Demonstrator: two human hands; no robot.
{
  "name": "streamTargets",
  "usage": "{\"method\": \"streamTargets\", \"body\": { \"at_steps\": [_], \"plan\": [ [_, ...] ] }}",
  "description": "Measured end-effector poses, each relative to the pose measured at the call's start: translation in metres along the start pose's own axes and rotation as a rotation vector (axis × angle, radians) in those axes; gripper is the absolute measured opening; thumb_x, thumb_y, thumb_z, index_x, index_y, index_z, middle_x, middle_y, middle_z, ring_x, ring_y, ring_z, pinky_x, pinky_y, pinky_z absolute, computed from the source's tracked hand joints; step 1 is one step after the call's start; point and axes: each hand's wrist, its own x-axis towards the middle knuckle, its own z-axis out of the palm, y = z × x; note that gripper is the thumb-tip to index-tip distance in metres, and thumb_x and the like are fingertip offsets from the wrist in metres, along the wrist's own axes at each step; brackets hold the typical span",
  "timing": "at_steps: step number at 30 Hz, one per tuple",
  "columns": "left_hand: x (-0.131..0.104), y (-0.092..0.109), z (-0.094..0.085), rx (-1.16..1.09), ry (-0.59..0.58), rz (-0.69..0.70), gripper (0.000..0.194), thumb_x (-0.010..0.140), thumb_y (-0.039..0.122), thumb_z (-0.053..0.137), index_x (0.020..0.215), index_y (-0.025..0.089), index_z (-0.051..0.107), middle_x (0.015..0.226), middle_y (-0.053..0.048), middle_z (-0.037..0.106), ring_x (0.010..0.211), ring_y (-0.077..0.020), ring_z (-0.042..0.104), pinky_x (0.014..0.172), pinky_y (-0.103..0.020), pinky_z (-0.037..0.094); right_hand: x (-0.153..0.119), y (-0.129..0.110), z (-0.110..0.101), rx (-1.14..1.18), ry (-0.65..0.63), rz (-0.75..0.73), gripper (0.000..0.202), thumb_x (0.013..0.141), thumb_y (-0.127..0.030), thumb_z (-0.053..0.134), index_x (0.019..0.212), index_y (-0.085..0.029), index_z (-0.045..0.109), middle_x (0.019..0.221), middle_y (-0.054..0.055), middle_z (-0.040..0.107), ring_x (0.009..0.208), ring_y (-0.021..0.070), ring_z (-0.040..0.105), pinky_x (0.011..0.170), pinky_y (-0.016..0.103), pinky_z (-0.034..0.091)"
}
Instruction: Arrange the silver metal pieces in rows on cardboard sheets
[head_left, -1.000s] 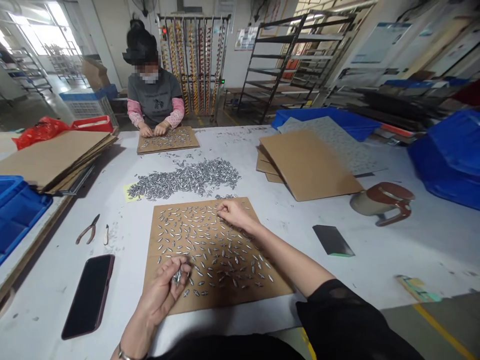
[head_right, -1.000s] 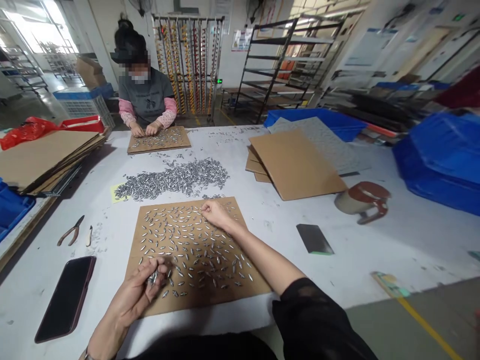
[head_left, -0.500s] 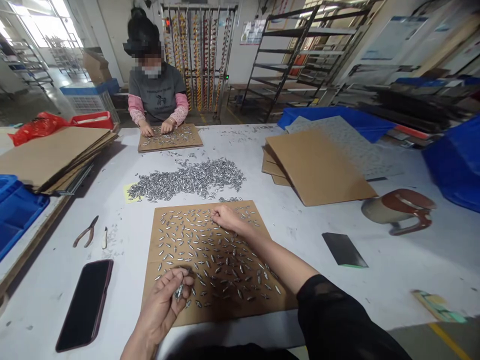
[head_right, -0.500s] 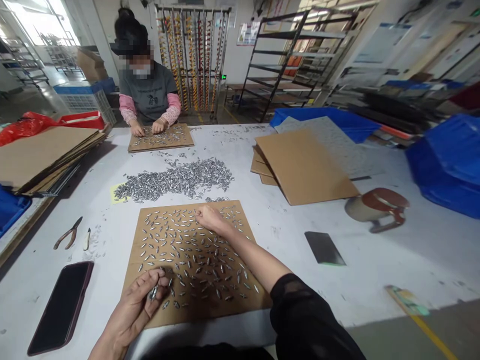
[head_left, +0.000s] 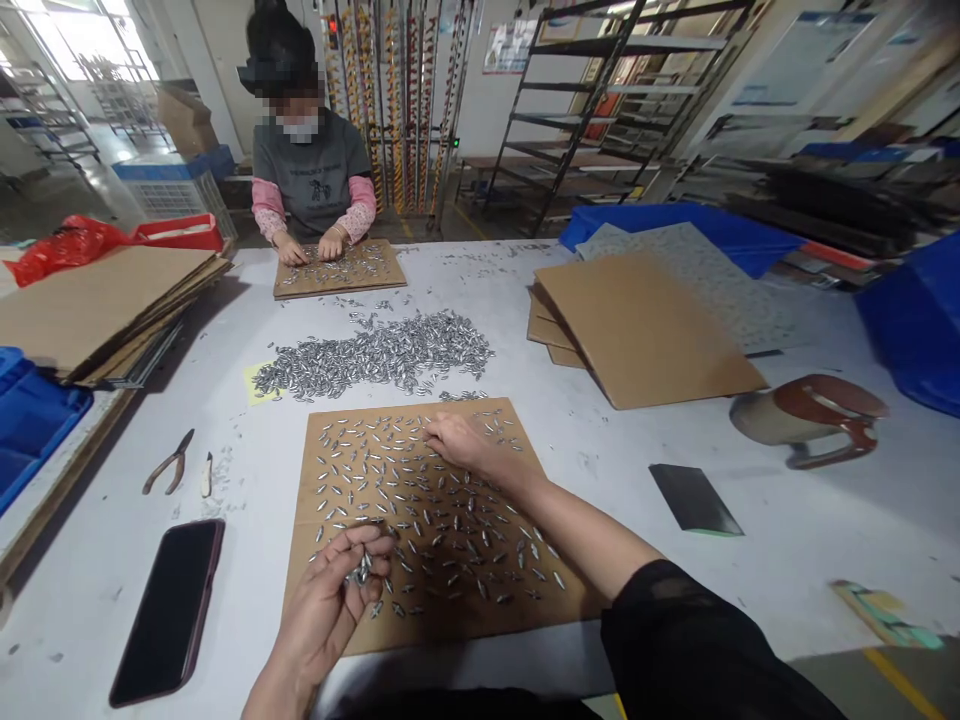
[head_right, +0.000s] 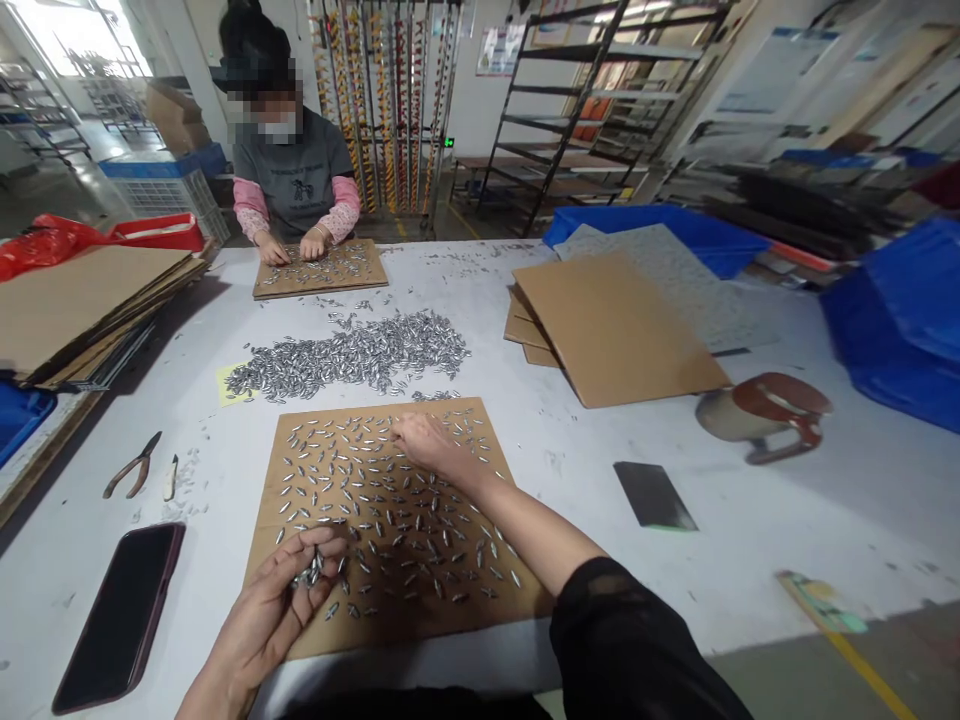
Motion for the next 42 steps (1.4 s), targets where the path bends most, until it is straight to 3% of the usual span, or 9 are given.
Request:
{"method": "streamTargets", "body": {
  "at_steps": [9,17,21,28,35,38,42],
  "plan": [
    [0.002,-0.004,-0.001,-0.005,0.031,-0.015,0.035,0.066,0.026,0.092,0.093,0.012,0.075,0.094,-0.013,0.077,0.074,-0.0161,0.069,0.062,-0.023,0.051,0.005,0.007,0.003,-0.018,-0.056,-0.028,0.02,0.095,-0.017,0.055,0.078,-0.017,0.066,0.082,0.005,0.059,0.068,0.015,0.047,0.064,0.027,0.028],
    [0.003,-0.003,0.0,-0.008,0.051,-0.004,0.034,0.068,0.023,0.091,0.095,0.011,0.074,0.099,-0.015,0.078,0.077,-0.0171,0.071,0.063,-0.023,0.054,0.009,0.018,-0.017,-0.007,0.085,0.086,0.027,0.097,-0.017,0.047,0.076,-0.015,0.063,0.082,0.007,0.061,0.069,0.0152,0.049,0.064,0.027,0.03],
    [0.003,-0.004,-0.002,-0.005,0.054,0.003,0.034,0.069,0.019,0.088,0.099,0.011,0.075,0.106,-0.016,0.077,0.087,-0.0208,0.073,0.071,-0.025,0.057,0.011,0.014,-0.012,-0.048,0.032,0.114,0.026,0.096,-0.018,0.049,0.073,-0.017,0.063,0.078,0.007,0.062,0.064,0.0156,0.047,0.061,0.029,0.027],
    [0.005,-0.006,-0.006,-0.008,0.029,-0.009,0.031,0.07,0.019,0.088,0.097,0.011,0.075,0.102,-0.015,0.078,0.082,-0.0182,0.073,0.068,-0.023,0.055,0.007,0.005,-0.005,-0.063,0.021,0.178,0.029,0.096,-0.019,0.049,0.073,-0.015,0.066,0.076,0.011,0.066,0.065,0.0182,0.054,0.062,0.029,0.03],
    [0.002,-0.005,-0.001,-0.011,0.025,-0.021,0.032,0.069,0.022,0.09,0.095,0.013,0.075,0.101,-0.013,0.078,0.08,-0.0177,0.072,0.067,-0.024,0.054,-0.001,-0.002,-0.023,-0.033,0.024,0.166,0.023,0.095,-0.017,0.053,0.077,-0.015,0.068,0.084,0.011,0.067,0.074,0.0187,0.057,0.067,0.028,0.034],
    [0.0,-0.007,0.004,-0.005,-0.001,-0.021,0.036,0.07,0.026,0.09,0.1,0.012,0.075,0.105,-0.015,0.076,0.083,-0.0201,0.072,0.066,-0.026,0.054,-0.024,-0.024,-0.026,0.126,0.112,0.068,0.022,0.097,-0.022,0.054,0.082,-0.016,0.069,0.084,0.007,0.067,0.075,0.0169,0.056,0.068,0.028,0.035],
    [-0.001,-0.021,0.012,0.002,-0.015,-0.062,0.039,0.077,0.038,0.085,0.104,0.012,0.072,0.098,-0.014,0.075,0.08,-0.0229,0.072,0.061,-0.028,0.053,-0.071,-0.074,-0.003,0.316,0.048,-0.374,0.02,0.098,-0.026,0.055,0.086,-0.019,0.07,0.083,0.002,0.066,0.079,0.0155,0.057,0.072,0.027,0.039]
  ]
}}
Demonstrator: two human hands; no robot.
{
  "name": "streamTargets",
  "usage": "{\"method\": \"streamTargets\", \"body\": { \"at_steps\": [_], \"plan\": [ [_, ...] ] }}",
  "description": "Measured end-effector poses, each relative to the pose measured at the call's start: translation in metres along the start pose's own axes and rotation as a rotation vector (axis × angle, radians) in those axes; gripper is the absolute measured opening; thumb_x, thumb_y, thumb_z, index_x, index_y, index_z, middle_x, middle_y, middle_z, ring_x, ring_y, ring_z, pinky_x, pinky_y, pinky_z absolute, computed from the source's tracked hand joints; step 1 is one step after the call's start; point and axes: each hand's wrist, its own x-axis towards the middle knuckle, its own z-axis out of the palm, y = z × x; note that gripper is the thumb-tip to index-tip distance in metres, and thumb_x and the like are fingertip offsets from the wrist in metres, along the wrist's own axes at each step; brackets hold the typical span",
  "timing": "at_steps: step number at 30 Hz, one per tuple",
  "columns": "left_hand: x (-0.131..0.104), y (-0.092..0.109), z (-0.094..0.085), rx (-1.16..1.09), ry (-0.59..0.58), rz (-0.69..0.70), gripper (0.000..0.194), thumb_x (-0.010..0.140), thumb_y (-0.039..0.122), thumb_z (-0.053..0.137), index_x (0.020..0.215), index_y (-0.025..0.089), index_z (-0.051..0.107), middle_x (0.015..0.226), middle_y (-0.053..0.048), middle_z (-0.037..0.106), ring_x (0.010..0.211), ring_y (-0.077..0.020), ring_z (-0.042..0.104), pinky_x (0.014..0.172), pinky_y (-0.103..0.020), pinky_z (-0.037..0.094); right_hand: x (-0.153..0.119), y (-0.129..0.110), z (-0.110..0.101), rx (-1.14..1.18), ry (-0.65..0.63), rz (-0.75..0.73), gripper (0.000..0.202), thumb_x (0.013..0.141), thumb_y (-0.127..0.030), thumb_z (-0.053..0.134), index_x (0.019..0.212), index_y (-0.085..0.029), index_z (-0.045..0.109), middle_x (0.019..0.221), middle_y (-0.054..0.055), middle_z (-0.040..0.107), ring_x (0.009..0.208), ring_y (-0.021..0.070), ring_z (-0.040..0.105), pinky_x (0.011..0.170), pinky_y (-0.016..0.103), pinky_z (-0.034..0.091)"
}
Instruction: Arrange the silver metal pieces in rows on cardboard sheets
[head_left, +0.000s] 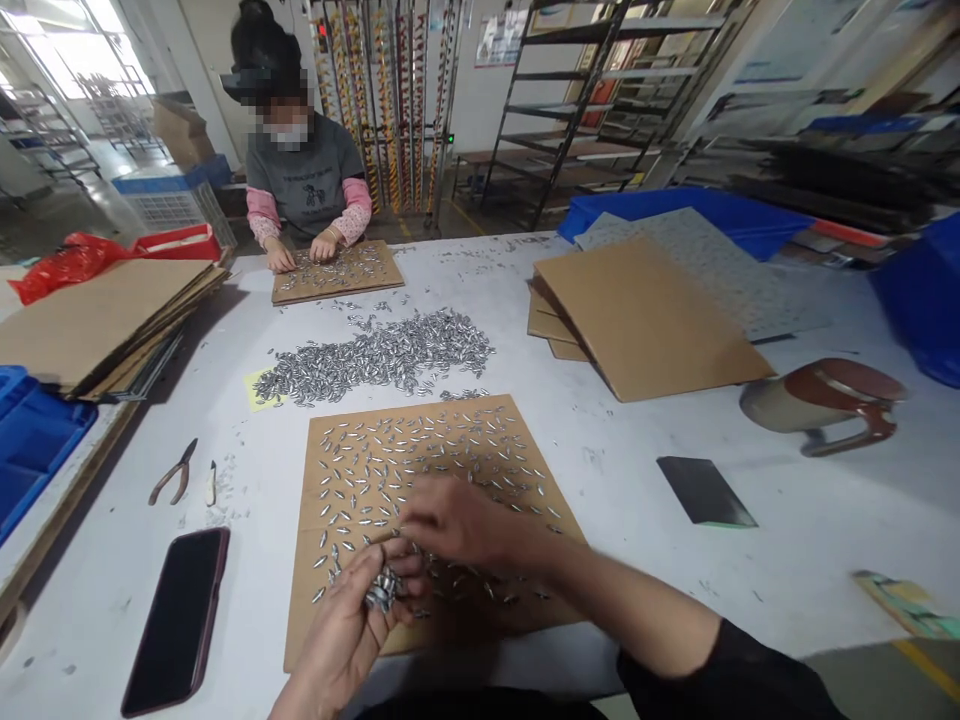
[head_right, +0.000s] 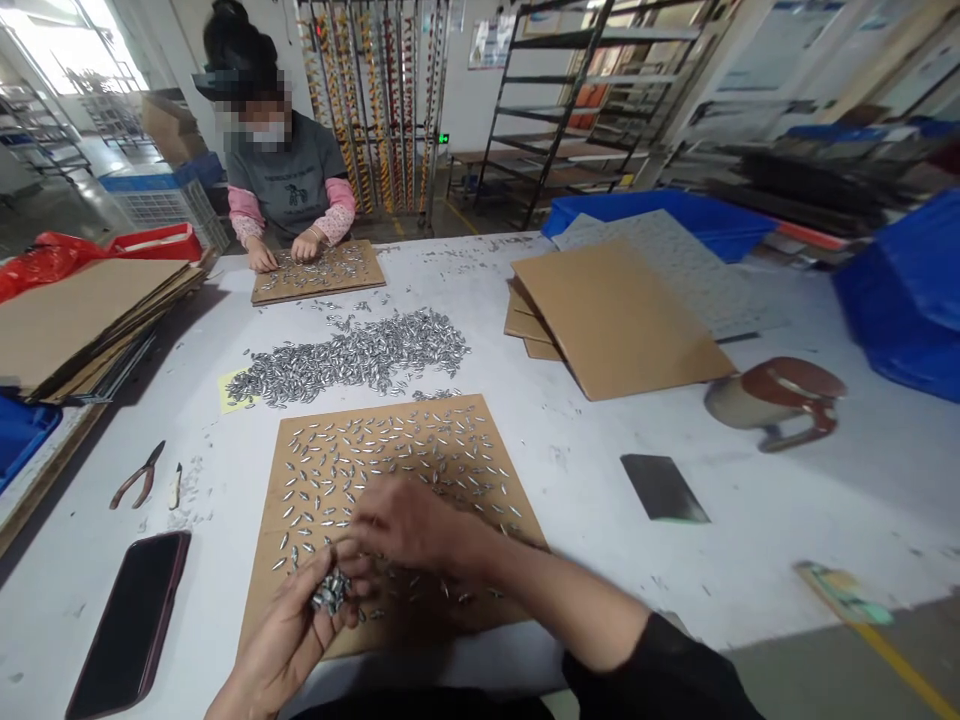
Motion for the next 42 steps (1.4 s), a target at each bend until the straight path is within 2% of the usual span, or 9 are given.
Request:
{"method": "streamTargets", "body": {
  "at_steps": [2,6,11,15,19,25,31,36,42],
  "plan": [
    [0.001,-0.01,0.003,0.004,0.032,-0.01,0.039,0.08,0.045,0.082,0.1,0.014,0.07,0.084,-0.009,0.073,0.071,-0.0198,0.07,0.057,-0.027,0.051,-0.013,-0.02,0.024,-0.041,-0.029,-0.097,0.017,0.098,-0.027,0.056,0.091,-0.018,0.069,0.091,0.005,0.067,0.084,0.017,0.057,0.077,0.029,0.042],
    [0.001,-0.021,0.009,0.062,0.019,-0.031,0.045,0.082,0.056,0.077,0.099,0.015,0.068,0.06,0.001,0.062,0.046,-0.0124,0.056,0.045,-0.023,0.043,-0.029,-0.035,0.049,-0.105,-0.023,-0.062,0.017,0.099,-0.025,0.054,0.092,-0.018,0.068,0.095,0.006,0.068,0.085,0.0175,0.057,0.082,0.031,0.043],
    [-0.007,-0.017,0.014,0.132,-0.053,-0.031,0.047,0.081,0.061,0.074,0.079,0.015,0.066,0.056,0.0,0.058,0.044,-0.0119,0.052,0.045,-0.025,0.043,-0.039,-0.04,0.041,-0.019,0.04,0.018,0.014,0.096,-0.022,0.057,0.085,-0.018,0.065,0.088,0.004,0.064,0.082,0.0157,0.056,0.079,0.027,0.042],
    [-0.008,-0.008,0.013,0.16,-0.079,-0.004,0.036,0.077,0.043,0.084,0.095,0.015,0.07,0.075,-0.003,0.066,0.063,-0.0139,0.061,0.056,-0.025,0.048,-0.045,-0.044,0.033,0.074,0.137,0.159,0.015,0.096,-0.024,0.058,0.083,-0.018,0.063,0.083,0.002,0.063,0.077,0.0142,0.057,0.073,0.025,0.042],
    [-0.006,-0.004,0.012,0.203,-0.112,-0.02,0.032,0.075,0.035,0.086,0.097,0.016,0.073,0.082,-0.005,0.067,0.069,-0.0141,0.062,0.052,-0.022,0.043,-0.052,-0.042,0.029,0.161,0.208,0.222,0.016,0.097,-0.028,0.06,0.085,-0.019,0.065,0.084,0.001,0.065,0.075,0.0134,0.058,0.071,0.024,0.042],
    [-0.005,-0.001,0.002,0.138,-0.024,-0.06,0.033,0.069,0.029,0.09,0.097,0.017,0.076,0.104,-0.01,0.074,0.083,-0.0169,0.068,0.067,-0.023,0.052,-0.065,0.019,-0.003,0.078,0.347,0.447,0.013,0.097,-0.02,0.057,0.086,-0.019,0.064,0.089,0.003,0.068,0.084,0.0158,0.061,0.075,0.026,0.042],
    [0.002,0.0,-0.01,0.08,0.068,-0.047,0.034,0.063,0.02,0.091,0.094,0.014,0.078,0.099,-0.011,0.077,0.082,-0.0159,0.069,0.073,-0.022,0.055,-0.056,0.094,-0.042,-0.264,0.198,0.677,0.025,0.102,-0.018,0.045,0.084,-0.018,0.062,0.088,0.006,0.068,0.086,0.0182,0.061,0.074,0.027,0.039],
    [0.003,-0.003,-0.003,0.04,0.138,-0.078,0.039,0.066,0.016,0.09,0.102,0.012,0.075,0.103,-0.015,0.077,0.077,-0.0161,0.07,0.068,-0.022,0.057,-0.032,0.106,-0.054,-0.36,0.002,0.658,0.021,0.1,-0.017,0.05,0.087,-0.017,0.065,0.089,0.008,0.068,0.093,0.0202,0.062,0.073,0.026,0.037],
    [0.004,0.0,-0.002,0.049,0.181,-0.03,0.035,0.065,0.021,0.093,0.092,0.016,0.071,0.098,-0.01,0.077,0.068,-0.0133,0.068,0.064,-0.022,0.057,-0.023,0.113,-0.054,-0.378,-0.008,0.689,0.015,0.1,-0.02,0.053,0.093,-0.017,0.066,0.095,0.01,0.068,0.092,0.0204,0.062,0.069,0.026,0.036]
  ]
}}
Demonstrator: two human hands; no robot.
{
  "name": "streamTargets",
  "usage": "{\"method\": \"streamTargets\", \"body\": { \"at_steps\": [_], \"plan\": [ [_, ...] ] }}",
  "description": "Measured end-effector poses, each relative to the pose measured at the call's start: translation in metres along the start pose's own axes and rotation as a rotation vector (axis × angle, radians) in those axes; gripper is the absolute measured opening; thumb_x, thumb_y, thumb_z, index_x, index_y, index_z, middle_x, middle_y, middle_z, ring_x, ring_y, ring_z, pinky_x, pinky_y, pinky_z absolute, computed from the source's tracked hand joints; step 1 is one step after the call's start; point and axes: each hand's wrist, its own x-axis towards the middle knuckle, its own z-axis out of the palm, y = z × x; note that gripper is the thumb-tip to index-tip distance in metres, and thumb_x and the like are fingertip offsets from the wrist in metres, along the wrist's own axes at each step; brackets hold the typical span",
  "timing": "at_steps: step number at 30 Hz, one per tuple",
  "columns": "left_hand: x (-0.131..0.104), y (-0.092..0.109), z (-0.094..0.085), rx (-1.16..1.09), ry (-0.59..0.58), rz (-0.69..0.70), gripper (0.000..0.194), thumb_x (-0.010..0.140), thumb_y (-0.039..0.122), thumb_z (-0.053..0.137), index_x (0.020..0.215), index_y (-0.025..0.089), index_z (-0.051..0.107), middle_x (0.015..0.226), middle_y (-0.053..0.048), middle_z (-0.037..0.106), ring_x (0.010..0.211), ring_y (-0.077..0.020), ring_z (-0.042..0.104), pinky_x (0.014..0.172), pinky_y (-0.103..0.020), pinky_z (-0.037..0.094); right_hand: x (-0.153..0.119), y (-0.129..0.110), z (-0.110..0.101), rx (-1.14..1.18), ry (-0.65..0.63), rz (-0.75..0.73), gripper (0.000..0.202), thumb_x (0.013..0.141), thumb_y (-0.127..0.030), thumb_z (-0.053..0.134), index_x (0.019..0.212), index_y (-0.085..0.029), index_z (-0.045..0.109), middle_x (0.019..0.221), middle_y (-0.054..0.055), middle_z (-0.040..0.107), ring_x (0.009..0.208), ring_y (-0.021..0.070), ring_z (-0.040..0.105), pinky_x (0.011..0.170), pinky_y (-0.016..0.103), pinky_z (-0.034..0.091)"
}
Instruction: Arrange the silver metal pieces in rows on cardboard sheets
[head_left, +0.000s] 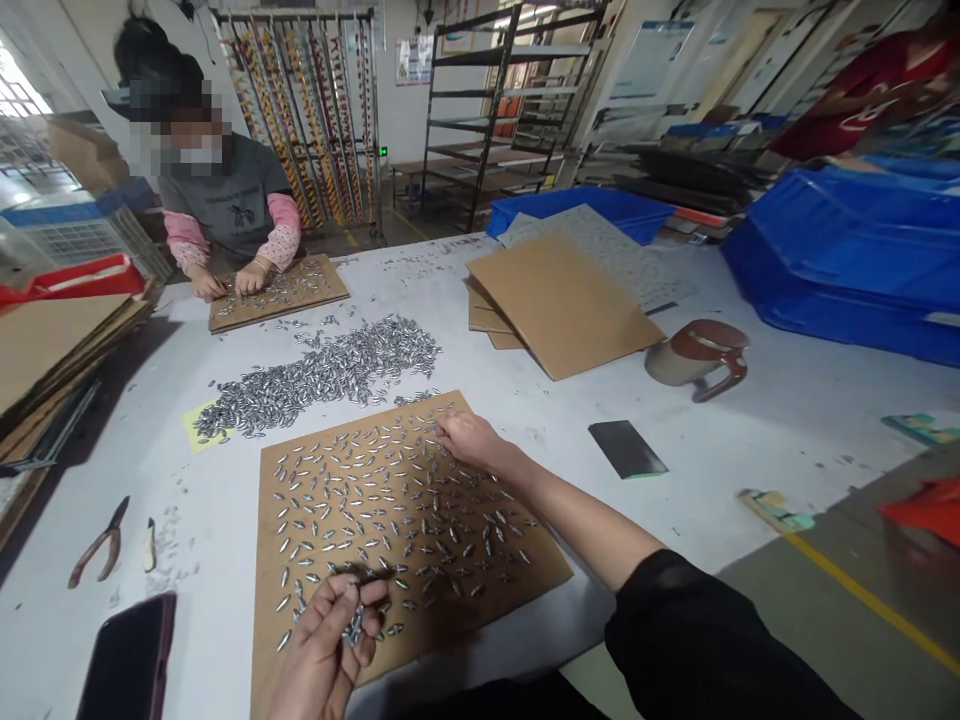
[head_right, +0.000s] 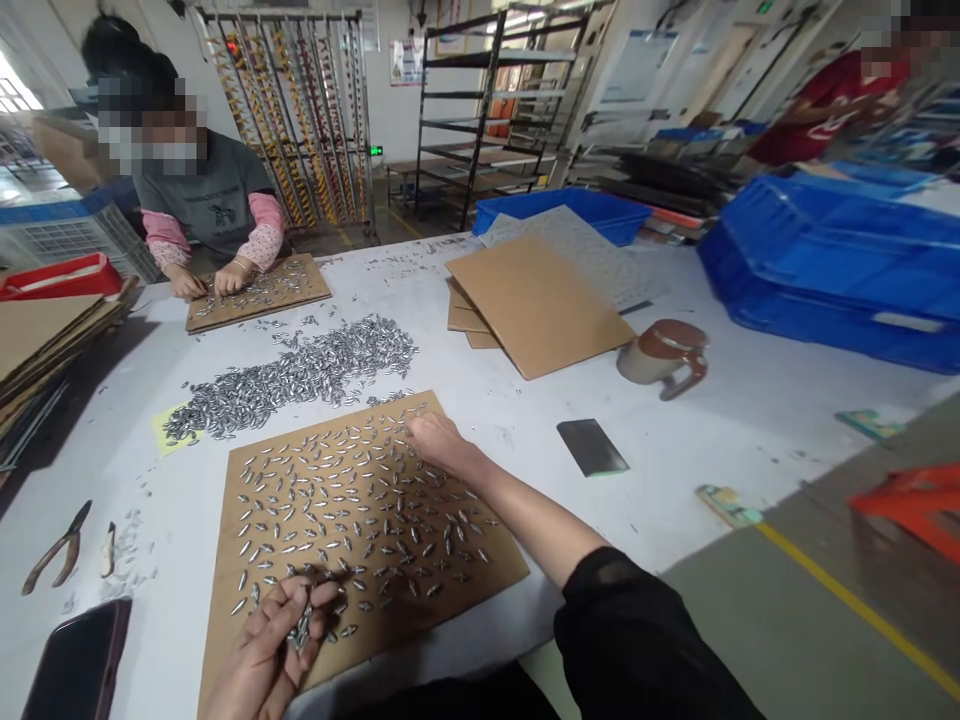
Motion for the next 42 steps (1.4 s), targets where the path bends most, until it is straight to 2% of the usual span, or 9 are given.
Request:
{"method": "streamTargets", "body": {
  "at_steps": [3,6,10,13,19,24,31,36,42],
  "plan": [
    [0.004,0.0,-0.002,0.024,-0.039,-0.021,0.04,0.063,0.026,0.095,0.095,0.016,0.074,0.089,-0.007,0.076,0.07,-0.0125,0.067,0.065,-0.02,0.056,-0.001,0.004,-0.003,0.051,0.065,0.008,0.013,0.099,-0.02,0.054,0.097,-0.017,0.066,0.099,0.009,0.068,0.093,0.0187,0.062,0.071,0.024,0.037],
    [0.007,0.0,-0.002,0.036,-0.037,-0.042,0.044,0.059,0.027,0.097,0.097,0.015,0.078,0.086,-0.005,0.075,0.071,-0.0104,0.067,0.064,-0.016,0.054,0.0,0.007,-0.01,0.053,0.113,0.063,0.022,0.101,-0.022,0.048,0.094,-0.017,0.068,0.102,0.01,0.069,0.089,0.018,0.062,0.071,0.025,0.037],
    [0.008,0.001,0.003,0.009,-0.019,-0.039,0.049,0.053,0.027,0.099,0.097,0.015,0.081,0.094,-0.007,0.076,0.077,-0.012,0.068,0.069,-0.017,0.056,0.008,0.004,-0.015,0.002,0.037,0.135,0.031,0.102,-0.026,0.045,0.087,-0.015,0.07,0.093,0.011,0.072,0.086,0.02,0.064,0.067,0.027,0.036],
    [0.006,0.002,0.004,0.011,-0.046,-0.044,0.048,0.055,0.027,0.098,0.098,0.014,0.082,0.089,-0.008,0.076,0.076,-0.0131,0.068,0.069,-0.018,0.056,0.017,-0.001,-0.013,0.026,-0.003,0.156,0.026,0.098,-0.023,0.049,0.087,-0.016,0.071,0.092,0.011,0.073,0.086,0.0202,0.064,0.064,0.027,0.034],
    [0.007,0.001,0.0,-0.011,-0.004,-0.027,0.043,0.051,0.022,0.099,0.09,0.016,0.082,0.088,-0.007,0.075,0.079,-0.015,0.069,0.07,-0.02,0.057,0.026,0.0,-0.004,0.099,-0.018,0.2,0.017,0.091,-0.02,0.055,0.081,-0.018,0.069,0.084,0.008,0.071,0.077,0.0188,0.063,0.057,0.026,0.031],
    [0.009,-0.001,0.002,-0.017,-0.008,-0.035,0.042,0.052,0.021,0.098,0.09,0.015,0.082,0.087,-0.008,0.074,0.077,-0.0146,0.069,0.068,-0.019,0.057,0.03,0.002,0.0,0.145,-0.025,0.248,0.015,0.085,-0.021,0.059,0.075,-0.019,0.069,0.078,0.007,0.068,0.07,0.0177,0.061,0.054,0.026,0.03],
    [0.009,-0.002,0.0,0.006,-0.043,-0.052,0.037,0.059,0.019,0.095,0.093,0.014,0.081,0.085,-0.008,0.074,0.071,-0.0135,0.068,0.066,-0.019,0.057,0.037,0.001,-0.007,0.192,-0.06,0.31,0.015,0.084,-0.03,0.067,0.078,-0.017,0.071,0.078,0.005,0.067,0.072,0.0167,0.06,0.054,0.023,0.033],
    [0.009,-0.002,-0.003,-0.014,-0.042,-0.046,0.035,0.062,0.015,0.092,0.095,0.013,0.081,0.092,-0.008,0.076,0.077,-0.0136,0.069,0.071,-0.019,0.058,0.036,-0.003,-0.01,0.208,-0.018,0.3,0.028,0.087,-0.044,0.068,0.083,-0.016,0.072,0.076,0.006,0.068,0.074,0.0177,0.062,0.059,0.023,0.038],
    [0.008,0.001,-0.003,-0.014,-0.023,-0.022,0.038,0.06,0.013,0.093,0.095,0.011,0.08,0.093,-0.01,0.076,0.08,-0.0143,0.07,0.071,-0.018,0.058,0.013,0.008,-0.033,0.231,0.093,0.31,0.021,0.091,-0.03,0.059,0.082,-0.016,0.072,0.08,0.008,0.071,0.077,0.0183,0.063,0.064,0.024,0.04]
  ]
}}
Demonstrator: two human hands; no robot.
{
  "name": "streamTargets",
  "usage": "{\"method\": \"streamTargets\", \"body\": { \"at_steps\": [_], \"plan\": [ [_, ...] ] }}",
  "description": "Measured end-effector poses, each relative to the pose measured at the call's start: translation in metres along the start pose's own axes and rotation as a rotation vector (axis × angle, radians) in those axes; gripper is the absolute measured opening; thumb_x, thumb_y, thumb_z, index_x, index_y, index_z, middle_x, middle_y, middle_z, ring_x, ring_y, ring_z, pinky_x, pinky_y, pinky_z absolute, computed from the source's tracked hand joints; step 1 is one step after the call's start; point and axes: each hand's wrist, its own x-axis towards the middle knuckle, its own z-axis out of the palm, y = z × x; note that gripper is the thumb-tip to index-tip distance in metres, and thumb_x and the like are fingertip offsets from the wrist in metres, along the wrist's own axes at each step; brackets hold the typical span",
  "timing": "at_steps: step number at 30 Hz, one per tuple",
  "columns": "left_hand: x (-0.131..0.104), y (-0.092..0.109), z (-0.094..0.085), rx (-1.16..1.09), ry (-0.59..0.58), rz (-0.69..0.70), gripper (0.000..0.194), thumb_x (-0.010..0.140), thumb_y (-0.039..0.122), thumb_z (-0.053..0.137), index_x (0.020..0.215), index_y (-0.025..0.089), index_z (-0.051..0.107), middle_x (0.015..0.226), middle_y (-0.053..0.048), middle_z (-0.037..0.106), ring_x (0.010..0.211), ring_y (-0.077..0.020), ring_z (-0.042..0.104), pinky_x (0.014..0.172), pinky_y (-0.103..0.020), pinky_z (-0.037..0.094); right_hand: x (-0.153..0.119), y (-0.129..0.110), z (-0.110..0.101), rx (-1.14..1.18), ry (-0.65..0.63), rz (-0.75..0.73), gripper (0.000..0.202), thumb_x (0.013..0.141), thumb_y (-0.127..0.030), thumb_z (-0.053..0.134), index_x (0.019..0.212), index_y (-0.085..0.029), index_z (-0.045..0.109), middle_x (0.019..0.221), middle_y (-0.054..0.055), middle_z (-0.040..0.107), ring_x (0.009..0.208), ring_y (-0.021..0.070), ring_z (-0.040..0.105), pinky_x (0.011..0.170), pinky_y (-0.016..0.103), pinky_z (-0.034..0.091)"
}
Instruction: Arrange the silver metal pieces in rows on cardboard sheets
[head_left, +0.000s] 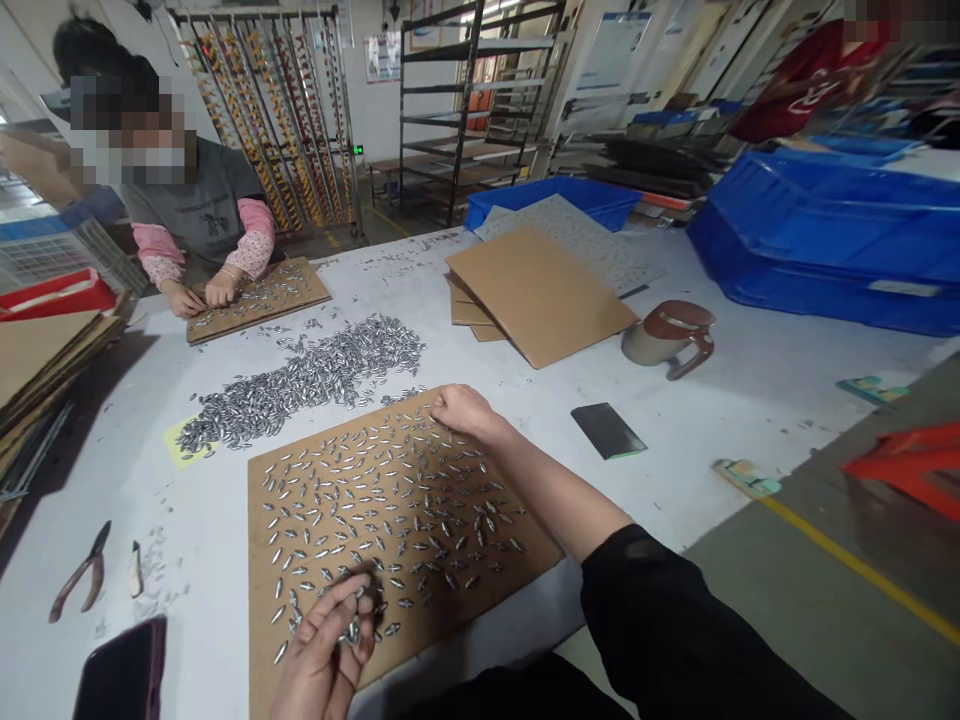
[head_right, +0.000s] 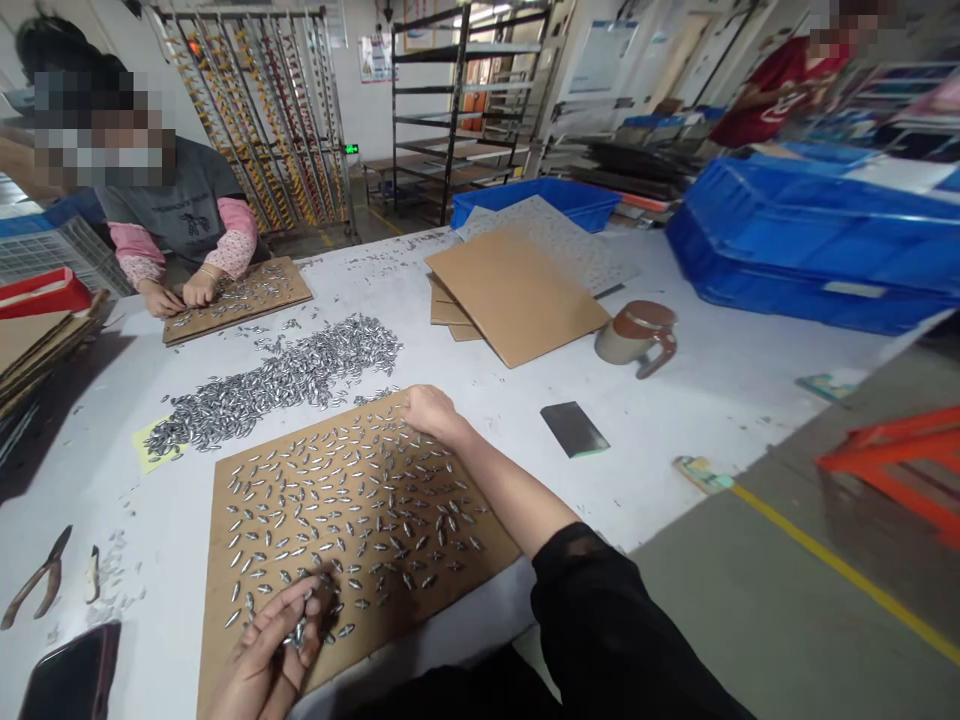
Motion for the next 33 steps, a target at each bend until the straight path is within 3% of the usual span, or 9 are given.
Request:
{"method": "streamTargets", "body": {
  "at_steps": [4,7,9,14,18,23,28,31,33],
  "plan": [
    [0.0,0.001,0.005,0.057,-0.011,0.022,0.041,0.056,0.018,0.096,0.092,0.015,0.079,0.09,-0.007,0.076,0.082,-0.0149,0.07,0.073,-0.019,0.058,-0.053,-0.004,0.002,0.267,-0.008,-0.278,0.023,0.092,-0.027,0.055,0.081,-0.017,0.071,0.082,0.005,0.072,0.074,0.0162,0.062,0.068,0.024,0.043],
    [-0.002,-0.001,0.015,0.109,-0.074,0.019,0.036,0.056,0.025,0.097,0.084,0.018,0.076,0.082,-0.003,0.073,0.075,-0.0125,0.067,0.07,-0.018,0.056,-0.112,-0.02,0.03,0.477,-0.199,-0.683,0.019,0.091,-0.032,0.062,0.084,-0.018,0.072,0.079,0.002,0.071,0.073,0.0142,0.063,0.069,0.023,0.045],
    [-0.004,-0.004,0.021,0.141,-0.096,-0.006,0.037,0.055,0.027,0.098,0.082,0.018,0.075,0.08,0.0,0.071,0.071,-0.0106,0.064,0.068,-0.018,0.054,-0.147,-0.031,0.054,0.596,-0.248,-0.801,0.023,0.093,-0.038,0.063,0.097,-0.018,0.073,0.085,0.003,0.073,0.077,0.0142,0.065,0.073,0.023,0.047],
    [-0.005,-0.011,0.027,0.199,-0.11,-0.041,0.038,0.055,0.03,0.098,0.082,0.017,0.075,0.078,0.001,0.068,0.067,-0.0084,0.059,0.063,-0.017,0.05,-0.186,-0.041,0.095,0.706,-0.057,-0.692,0.021,0.094,-0.037,0.062,0.099,-0.019,0.072,0.084,0.004,0.072,0.078,0.016,0.065,0.078,0.026,0.049],
    [-0.005,-0.014,0.028,0.256,-0.191,-0.008,0.033,0.062,0.035,0.095,0.078,0.016,0.073,0.07,0.002,0.061,0.06,-0.0064,0.051,0.057,-0.016,0.045,-0.189,-0.037,0.095,0.803,-0.024,-0.52,0.01,0.087,-0.027,0.067,0.092,-0.02,0.072,0.074,-0.002,0.067,0.067,0.0126,0.059,0.069,0.023,0.046],
    [-0.005,-0.018,0.029,0.269,-0.195,0.006,0.036,0.059,0.036,0.096,0.077,0.015,0.073,0.071,0.0,0.062,0.063,-0.0072,0.052,0.06,-0.016,0.044,-0.188,-0.032,0.084,0.901,-0.2,-0.421,0.008,0.082,-0.022,0.067,0.084,-0.018,0.074,0.064,-0.005,0.063,0.059,0.0095,0.054,0.058,0.019,0.04],
    [0.0,-0.022,0.024,0.373,-0.248,0.093,0.037,0.064,0.042,0.093,0.078,0.014,0.074,0.05,0.007,0.045,0.044,-0.0024,0.031,0.045,-0.016,0.026,-0.187,-0.032,0.092,0.986,-0.308,-0.352,0.009,0.078,-0.023,0.07,0.082,-0.016,0.074,0.062,-0.006,0.063,0.057,0.0084,0.053,0.054,0.018,0.039],
    [0.002,-0.02,0.021,0.31,-0.193,0.063,0.037,0.061,0.037,0.095,0.084,0.016,0.075,0.059,0.003,0.059,0.05,-0.0045,0.046,0.051,-0.016,0.037,-0.171,-0.023,0.088,0.945,-0.33,-0.364,0.01,0.077,-0.021,0.069,0.083,-0.016,0.075,0.065,-0.005,0.066,0.059,0.0095,0.057,0.055,0.018,0.04],
    [0.002,-0.015,0.02,0.233,-0.163,0.026,0.041,0.06,0.035,0.095,0.091,0.016,0.077,0.083,-0.005,0.073,0.067,-0.0106,0.061,0.063,-0.019,0.048,-0.147,-0.007,0.074,0.832,-0.161,-0.366,0.014,0.08,-0.022,0.068,0.09,-0.017,0.076,0.076,-0.001,0.073,0.068,0.0124,0.064,0.063,0.02,0.046]
  ]
}}
